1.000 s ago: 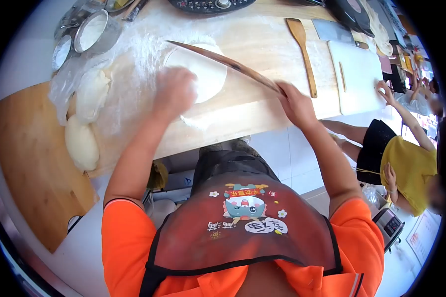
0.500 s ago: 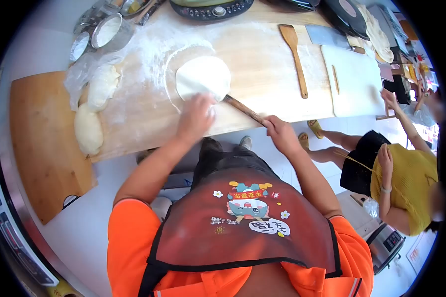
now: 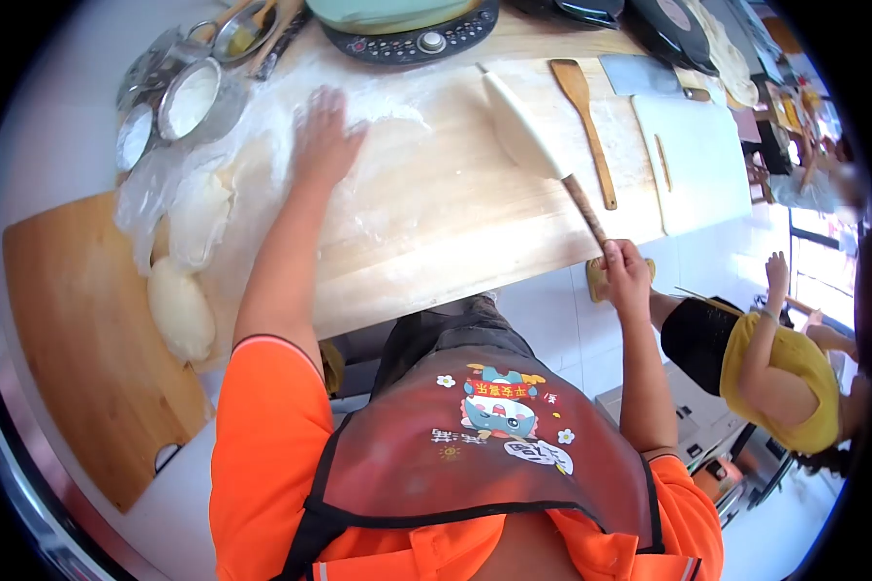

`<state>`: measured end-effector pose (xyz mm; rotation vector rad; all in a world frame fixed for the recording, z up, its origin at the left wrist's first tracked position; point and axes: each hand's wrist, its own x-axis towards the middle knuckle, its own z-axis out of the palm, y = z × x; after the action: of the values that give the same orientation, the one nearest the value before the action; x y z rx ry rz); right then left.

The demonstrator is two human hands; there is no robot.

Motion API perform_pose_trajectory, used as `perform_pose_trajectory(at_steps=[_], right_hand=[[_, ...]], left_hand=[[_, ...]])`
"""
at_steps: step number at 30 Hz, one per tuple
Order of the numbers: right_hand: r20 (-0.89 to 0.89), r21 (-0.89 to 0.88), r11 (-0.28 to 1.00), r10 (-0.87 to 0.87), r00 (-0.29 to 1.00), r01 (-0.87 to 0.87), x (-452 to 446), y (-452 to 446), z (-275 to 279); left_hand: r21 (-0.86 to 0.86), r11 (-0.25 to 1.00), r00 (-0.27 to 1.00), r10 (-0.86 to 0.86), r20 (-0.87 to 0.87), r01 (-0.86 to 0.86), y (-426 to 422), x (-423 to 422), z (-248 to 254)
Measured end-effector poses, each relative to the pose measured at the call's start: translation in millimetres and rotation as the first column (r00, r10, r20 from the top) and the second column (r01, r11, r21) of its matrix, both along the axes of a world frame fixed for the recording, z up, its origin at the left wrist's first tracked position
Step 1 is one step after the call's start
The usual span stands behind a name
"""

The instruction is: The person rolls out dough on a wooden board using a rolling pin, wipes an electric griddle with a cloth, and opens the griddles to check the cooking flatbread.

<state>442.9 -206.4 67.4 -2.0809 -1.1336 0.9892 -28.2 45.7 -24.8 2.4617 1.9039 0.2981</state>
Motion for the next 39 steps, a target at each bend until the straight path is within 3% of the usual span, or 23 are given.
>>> perform_pose_trajectory(at_steps=[4,7,10,12,14,16,19,21,23,26,30,31,32,33,34,35,36,39], right_hand=[[0.087,0.117,0.984,-0.144,0.986,0.133,11.6,5.5,6.4],[0.210,0.165,0.981,-0.136,0.968,0.102,-2.3,20.0,-1.7],[0.292,0.124,0.992,-0.066,0.954,0.031,-20.9,23.9,-23.9],[0.239,0.143,0.989,-0.009,0.971,-0.026,-37.4,20.4,-43.2],[0.269,0.174,0.984,-0.001,0.963,-0.047,-62.2,20.9,-39.4],[0.202,0.116,0.992,0.024,0.979,-0.048,-73.5,22.8,-30.8],[0.144,0.053,0.997,0.048,0.988,-0.056,-70.2,26.7,-27.6],[0.036,0.051,0.999,0.014,0.999,-0.016,-58.7,28.3,-34.2],[-0.035,0.071,0.997,-0.004,0.999,0.007,-44.0,27.4,-31.1],[-0.033,-0.012,0.998,-0.067,0.997,0.067,-25.1,28.1,-10.1],[-0.011,0.030,0.996,-0.089,0.996,0.089,-9.8,22.3,12.6],[-0.021,0.042,0.995,-0.093,0.995,0.094,-3.4,20.0,9.9],[-0.028,0.058,0.992,-0.114,0.993,0.115,0.8,15.6,6.9],[0.025,0.117,0.987,-0.112,0.993,0.109,9.2,14.9,10.5],[0.137,0.194,0.973,-0.152,0.979,0.124,30.4,15.0,20.6],[0.161,0.234,0.968,-0.135,0.978,0.095,57.2,9.4,-7.0],[0.208,0.220,0.966,-0.185,0.961,0.138,56.4,-0.8,-2.1],[0.218,0.215,0.970,-0.161,0.963,0.114,-9.0,11.0,-3.7]], left_hand=[[-0.080,0.893,0.896,-0.444,-0.003,0.443,2.4,97.2,25.6],[-0.095,0.781,0.786,-0.617,0.040,0.618,-47.2,126.5,31.6],[-0.168,0.769,0.786,-0.597,0.159,0.617,-83.5,100.5,46.8],[-0.240,0.840,0.871,-0.487,0.062,0.486,-100.2,62.7,46.9],[-0.287,0.930,0.973,-0.209,0.099,0.229,-107.1,11.5,45.9],[-0.205,0.976,0.997,0.071,-0.015,-0.072,-109.0,-37.4,26.6],[-0.296,0.949,0.992,0.085,-0.095,-0.109,-114.7,-19.2,37.8],[-0.296,0.934,0.970,-0.231,-0.077,0.199,-127.5,46.3,51.6],[-0.236,0.827,0.859,-0.504,0.092,0.510,-138.2,110.2,50.7],[-0.164,0.835,0.850,-0.522,0.072,0.526,-121.6,165.3,45.3],[-0.235,0.944,0.969,-0.245,-0.038,0.230,-95.3,103.8,49.7],[-0.246,0.966,0.996,-0.087,-0.009,0.082,-88.4,72.7,40.1],[-0.257,0.965,0.998,0.058,0.025,-0.050,-79.8,38.2,23.6],[-0.144,0.983,0.993,0.113,-0.039,-0.117,-56.5,17.8,7.3],[-0.022,0.998,0.973,0.070,0.222,-0.067,-11.0,1.9,-47.6],[-0.060,0.983,0.979,0.180,0.098,-0.175,30.7,-3.2,-88.9],[0.005,0.988,0.974,0.150,0.171,-0.153,52.9,2.0,-110.5],[-0.059,0.989,0.990,0.132,-0.040,-0.134,17.6,20.3,-18.8]])
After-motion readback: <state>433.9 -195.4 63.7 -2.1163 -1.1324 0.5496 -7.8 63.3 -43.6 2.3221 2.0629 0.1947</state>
